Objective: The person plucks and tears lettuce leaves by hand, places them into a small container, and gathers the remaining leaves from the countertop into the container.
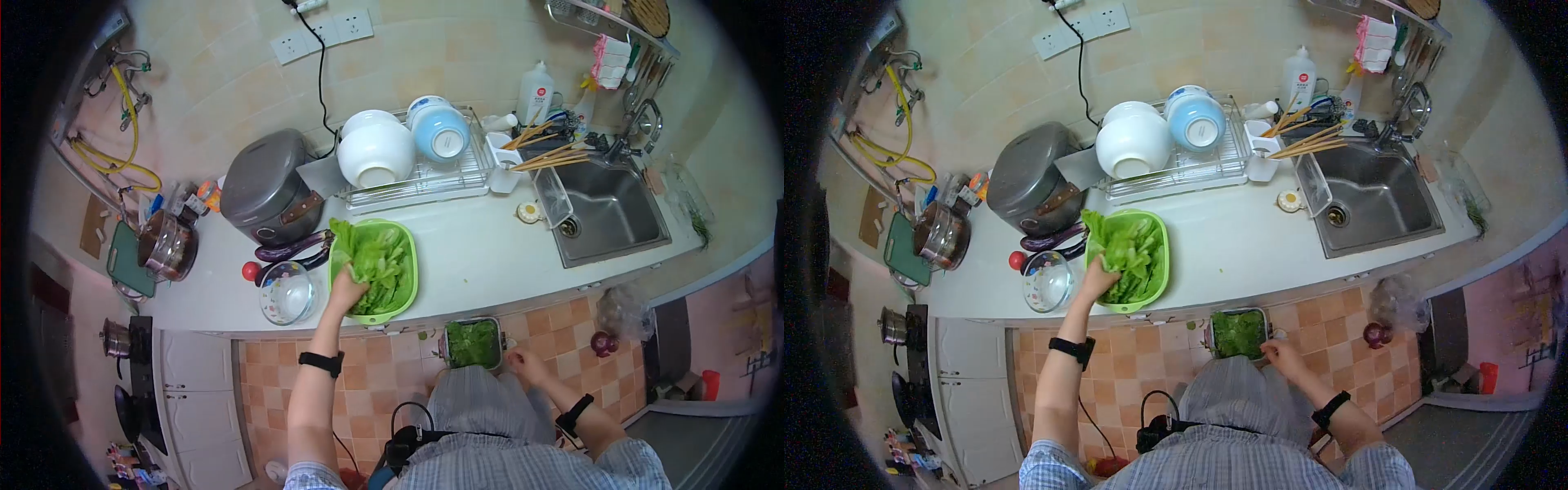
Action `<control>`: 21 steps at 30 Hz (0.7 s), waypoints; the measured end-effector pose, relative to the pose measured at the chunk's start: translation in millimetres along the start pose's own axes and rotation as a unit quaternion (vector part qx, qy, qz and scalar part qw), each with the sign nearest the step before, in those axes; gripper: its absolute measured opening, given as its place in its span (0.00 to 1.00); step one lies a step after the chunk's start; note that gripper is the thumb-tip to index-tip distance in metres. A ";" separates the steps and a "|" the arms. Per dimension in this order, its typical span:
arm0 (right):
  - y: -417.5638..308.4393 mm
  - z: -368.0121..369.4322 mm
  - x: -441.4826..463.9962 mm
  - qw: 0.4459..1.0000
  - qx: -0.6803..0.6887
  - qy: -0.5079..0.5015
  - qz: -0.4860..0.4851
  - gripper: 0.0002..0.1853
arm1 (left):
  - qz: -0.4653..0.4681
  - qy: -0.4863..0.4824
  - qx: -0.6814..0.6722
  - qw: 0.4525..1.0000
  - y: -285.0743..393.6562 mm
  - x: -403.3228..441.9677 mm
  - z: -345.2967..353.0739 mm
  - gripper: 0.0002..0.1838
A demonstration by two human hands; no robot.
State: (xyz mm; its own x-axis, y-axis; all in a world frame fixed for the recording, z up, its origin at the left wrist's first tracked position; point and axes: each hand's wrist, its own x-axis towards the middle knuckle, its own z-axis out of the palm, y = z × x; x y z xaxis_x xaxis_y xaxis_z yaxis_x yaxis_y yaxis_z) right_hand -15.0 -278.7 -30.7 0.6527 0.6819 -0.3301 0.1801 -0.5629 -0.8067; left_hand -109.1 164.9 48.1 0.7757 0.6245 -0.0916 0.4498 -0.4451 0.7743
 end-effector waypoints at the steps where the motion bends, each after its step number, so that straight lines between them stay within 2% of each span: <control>1: -2.7 1.5 3.8 1.000 0.013 -0.008 0.007 0.09 | 0.009 -0.011 0.055 0.998 -8.0 0.1 8.4 0.41; 2: -5.4 1.6 7.3 1.000 0.012 -0.011 0.005 0.09 | 0.020 -0.023 0.110 0.993 -15.5 0.4 15.9 0.44; 3: -10.0 0.4 10.9 1.000 0.005 -0.018 -0.011 0.09 | 0.021 -0.042 0.102 0.994 -9.8 -2.7 17.7 0.53; 6: -15.0 -2.9 14.7 0.999 -0.004 -0.017 -0.035 0.09 | 0.005 -0.032 0.077 0.997 18.9 -16.1 10.3 0.57; 8: -12.7 -3.2 15.2 0.999 -0.006 -0.012 -0.044 0.09 | 0.039 -0.036 0.034 0.998 31.9 -19.4 2.1 0.55; 10: -4.9 -3.0 12.6 0.998 0.065 -0.011 0.020 0.09 | 0.079 0.024 0.055 0.995 43.8 -18.0 -0.1 0.48; 11: -0.6 -3.7 11.9 0.998 0.064 -0.016 0.019 0.09 | 0.075 0.026 0.055 0.995 39.1 -13.6 3.9 0.48; 13: -0.3 -6.3 8.1 0.999 0.035 -0.011 0.008 0.09 | 0.114 0.204 0.233 0.944 15.2 2.8 18.7 0.42; 14: 1.3 -6.5 7.6 0.999 0.032 -0.015 0.008 0.09 | 0.110 0.204 0.233 0.944 0.8 13.6 23.1 0.42; 16: 4.2 -8.8 6.6 0.999 -0.011 -0.023 0.020 0.10 | -0.009 0.101 0.050 0.994 -5.1 28.6 22.4 0.39; 17: 5.8 -9.4 5.7 0.999 -0.014 -0.024 0.021 0.10 | -0.044 0.093 0.056 0.993 -8.4 30.8 24.4 0.32; 18: 8.0 -9.6 4.4 0.999 -0.001 -0.023 0.027 0.10 | -0.044 0.093 0.052 0.993 -9.1 32.8 22.4 0.32; 20: 16.0 -9.0 2.0 0.999 0.013 -0.020 0.034 0.10 | 0.060 0.181 0.053 0.980 -10.8 37.1 15.8 0.24; 21: 22.3 -8.0 1.5 0.999 0.012 -0.015 0.028 0.11 | 0.107 0.227 0.085 0.964 9.1 30.3 4.2 0.17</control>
State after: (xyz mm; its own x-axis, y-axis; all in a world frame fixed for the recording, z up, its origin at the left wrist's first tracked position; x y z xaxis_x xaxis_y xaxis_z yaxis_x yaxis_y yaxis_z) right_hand -4.1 -294.0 -45.2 0.6389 0.6637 -0.3889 0.1265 -0.5893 -0.7980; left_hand -79.7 177.0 49.7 0.6018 0.7067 0.3720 0.3971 -0.6689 0.6283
